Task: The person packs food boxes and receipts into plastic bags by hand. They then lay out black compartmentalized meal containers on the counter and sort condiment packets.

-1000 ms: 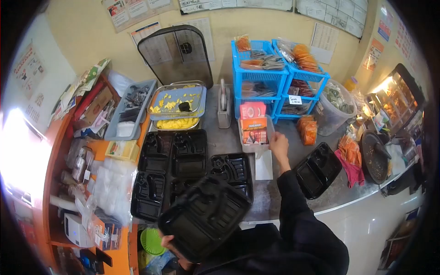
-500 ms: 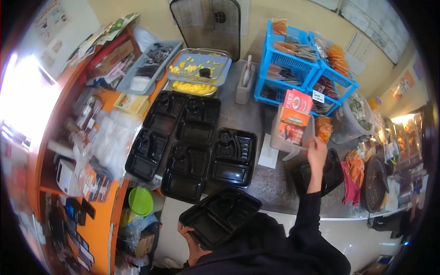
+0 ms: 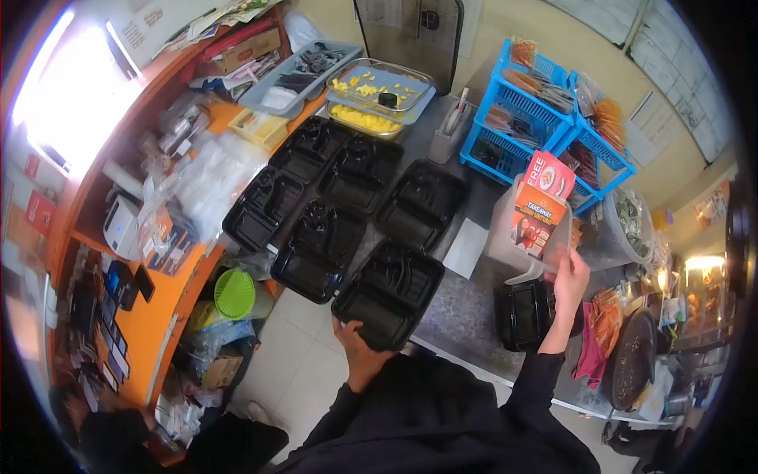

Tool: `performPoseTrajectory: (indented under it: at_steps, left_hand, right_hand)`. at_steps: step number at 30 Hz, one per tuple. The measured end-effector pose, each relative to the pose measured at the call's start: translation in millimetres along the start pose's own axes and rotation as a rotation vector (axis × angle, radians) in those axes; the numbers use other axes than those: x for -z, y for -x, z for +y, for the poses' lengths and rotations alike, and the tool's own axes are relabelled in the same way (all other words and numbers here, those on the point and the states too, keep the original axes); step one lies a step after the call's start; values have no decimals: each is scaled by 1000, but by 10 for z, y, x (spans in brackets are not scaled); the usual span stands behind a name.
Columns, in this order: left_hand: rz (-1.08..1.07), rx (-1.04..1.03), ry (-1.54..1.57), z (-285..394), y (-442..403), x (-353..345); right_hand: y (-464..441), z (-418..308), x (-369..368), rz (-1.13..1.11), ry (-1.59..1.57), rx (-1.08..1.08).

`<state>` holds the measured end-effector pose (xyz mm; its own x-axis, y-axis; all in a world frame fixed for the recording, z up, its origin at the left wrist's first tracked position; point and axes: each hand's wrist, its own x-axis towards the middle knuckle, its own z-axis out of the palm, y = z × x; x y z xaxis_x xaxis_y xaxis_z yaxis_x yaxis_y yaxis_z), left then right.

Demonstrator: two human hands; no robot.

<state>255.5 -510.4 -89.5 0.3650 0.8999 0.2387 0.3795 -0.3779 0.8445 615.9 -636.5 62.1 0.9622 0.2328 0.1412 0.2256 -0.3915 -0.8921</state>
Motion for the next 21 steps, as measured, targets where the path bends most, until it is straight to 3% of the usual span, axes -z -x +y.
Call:
performPoseTrajectory:
  at_steps: [3, 4, 7, 10, 13, 15, 16, 21]
  left_hand:
    - [-178, 100, -171, 145, -28, 19]
    - [-199, 24, -212, 139, -30, 53]
    - [129, 396, 296, 14, 99, -141]
    - [359, 738, 454, -1, 26, -306]
    - [457, 599, 449, -671, 105, -499]
    - [544, 540, 520, -429, 37, -423]
    - [526, 499, 467, -653, 80, -420]
    - [493, 597, 454, -464, 123, -176]
  right_hand:
    - [51, 76, 164, -21, -25, -18]
    - [73, 89, 216, -36, -25, -19]
    - [151, 142, 346, -69, -41, -22]
    - [232, 230, 458, -101, -51, -25]
    - [321, 358, 532, -142, -117, 5]
    - [367, 385, 624, -176, -81, 56]
    - [394, 362, 662, -185, -95, 33]
    - [478, 328, 834, -156, -42, 59]
